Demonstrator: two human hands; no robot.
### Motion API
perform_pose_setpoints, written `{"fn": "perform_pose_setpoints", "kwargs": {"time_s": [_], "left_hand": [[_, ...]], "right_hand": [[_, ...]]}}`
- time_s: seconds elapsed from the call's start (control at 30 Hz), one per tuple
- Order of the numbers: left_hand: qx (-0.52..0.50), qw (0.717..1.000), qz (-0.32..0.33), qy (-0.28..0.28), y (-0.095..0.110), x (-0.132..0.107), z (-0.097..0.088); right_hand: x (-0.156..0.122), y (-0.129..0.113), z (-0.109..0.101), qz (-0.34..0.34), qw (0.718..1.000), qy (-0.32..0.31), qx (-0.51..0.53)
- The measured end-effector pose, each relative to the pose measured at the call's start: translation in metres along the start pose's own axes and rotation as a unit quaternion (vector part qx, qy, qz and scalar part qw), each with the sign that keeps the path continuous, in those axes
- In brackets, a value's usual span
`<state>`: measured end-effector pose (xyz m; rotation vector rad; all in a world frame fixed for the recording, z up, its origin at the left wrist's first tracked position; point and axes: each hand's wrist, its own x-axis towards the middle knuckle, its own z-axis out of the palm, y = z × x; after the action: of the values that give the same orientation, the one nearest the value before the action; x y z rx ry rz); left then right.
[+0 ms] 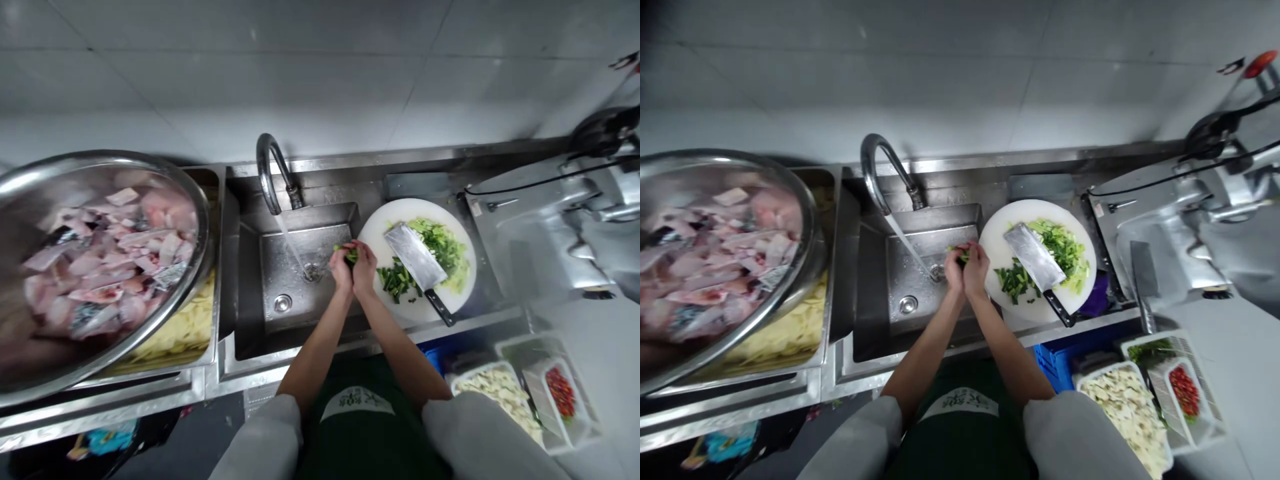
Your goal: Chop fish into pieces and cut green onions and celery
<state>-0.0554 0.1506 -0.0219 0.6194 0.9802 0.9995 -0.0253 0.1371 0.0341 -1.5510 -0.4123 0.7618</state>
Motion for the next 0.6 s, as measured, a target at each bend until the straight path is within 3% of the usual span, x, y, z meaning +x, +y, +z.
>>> {"fn": "perform_pose_setpoints", "kwargs": {"time_s": [0.1,0.17,0.27,0.37,0.43,0.5,0.6], "left_hand": [[-0.002,0.998,0.052,0.030,-0.027,-0.015,0.059],[0.063,0.993,0.103,-0.009,-0.037,-0.019,0.079],[0.210,0.948,0.207,-0.123,-0.038,-0.027,0.074],[0.344,0.871,0.272,-0.222,-0.035,-0.041,0.046],[0.439,0.811,0.277,-0.270,-0.037,-0.051,0.029],[0.519,0.757,0.265,-0.296,-0.042,-0.060,0.019],[0.575,0.733,0.263,-0.251,-0.051,-0.067,0.014]], "right_hand": [[0.023,-0.021,-0.060,-0.048,0.994,0.006,-0.101],[0.031,-0.033,-0.110,-0.094,0.969,-0.007,-0.228],[0.013,-0.045,-0.197,-0.145,0.881,-0.001,-0.450],[-0.021,-0.043,-0.268,-0.091,0.770,0.001,-0.631],[-0.034,-0.036,-0.291,-0.054,0.716,-0.034,-0.696],[-0.033,-0.030,-0.293,-0.041,0.681,-0.083,-0.726],[-0.018,-0.031,-0.281,-0.021,0.661,-0.124,-0.740]]}}
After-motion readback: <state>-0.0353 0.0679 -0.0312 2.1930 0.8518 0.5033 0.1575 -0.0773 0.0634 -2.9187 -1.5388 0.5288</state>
